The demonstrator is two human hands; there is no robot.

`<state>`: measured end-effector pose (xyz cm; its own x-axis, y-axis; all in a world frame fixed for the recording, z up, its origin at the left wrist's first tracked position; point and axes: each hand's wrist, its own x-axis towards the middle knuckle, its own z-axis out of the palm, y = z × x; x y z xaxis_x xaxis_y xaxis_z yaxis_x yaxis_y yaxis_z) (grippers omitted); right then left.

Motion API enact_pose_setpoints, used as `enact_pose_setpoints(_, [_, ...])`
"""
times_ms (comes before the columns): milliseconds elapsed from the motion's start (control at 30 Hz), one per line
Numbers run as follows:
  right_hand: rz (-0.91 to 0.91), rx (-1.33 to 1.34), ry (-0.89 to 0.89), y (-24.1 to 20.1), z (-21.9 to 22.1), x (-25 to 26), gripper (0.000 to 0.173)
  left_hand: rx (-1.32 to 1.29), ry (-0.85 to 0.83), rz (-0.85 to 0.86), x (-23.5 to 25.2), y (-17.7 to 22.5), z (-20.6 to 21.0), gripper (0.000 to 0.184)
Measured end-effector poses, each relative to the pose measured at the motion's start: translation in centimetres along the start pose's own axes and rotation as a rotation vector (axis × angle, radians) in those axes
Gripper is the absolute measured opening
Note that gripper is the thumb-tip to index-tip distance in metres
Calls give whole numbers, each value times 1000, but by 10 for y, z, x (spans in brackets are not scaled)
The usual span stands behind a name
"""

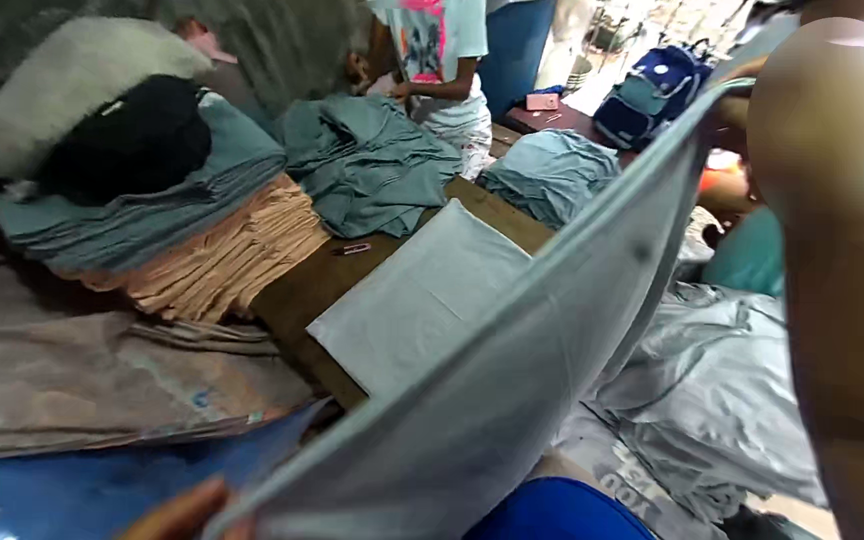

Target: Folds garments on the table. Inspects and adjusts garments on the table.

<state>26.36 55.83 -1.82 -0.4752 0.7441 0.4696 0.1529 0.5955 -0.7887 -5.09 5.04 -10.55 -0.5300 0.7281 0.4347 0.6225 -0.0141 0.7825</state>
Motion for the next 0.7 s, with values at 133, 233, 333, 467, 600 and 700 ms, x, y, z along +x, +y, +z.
enact_pose_setpoints(133, [170,1,-147,109,134,91,29,92,259,-452,79,-71,71,41])
enact_pose_setpoints(233, [316,-57,-245,204,235,129,35,72,338,-753,117,-148,113,45])
enact_pose_setpoints(333, [447,-181,-320,264,314,142,39,94,437,-919,134,-223,149,43])
enact_pose_setpoints(467, [564,-423,-422,289,364,131,42,268,580,-1009,139,-266,184,37])
enact_pose_setpoints(600, [428,-541,-345,278,363,120,42,511,704,-851,150,-263,200,35])
enact_pose_setpoints(700, [339,-638,-320,289,371,110,41,646,598,-962,158,-272,209,35])
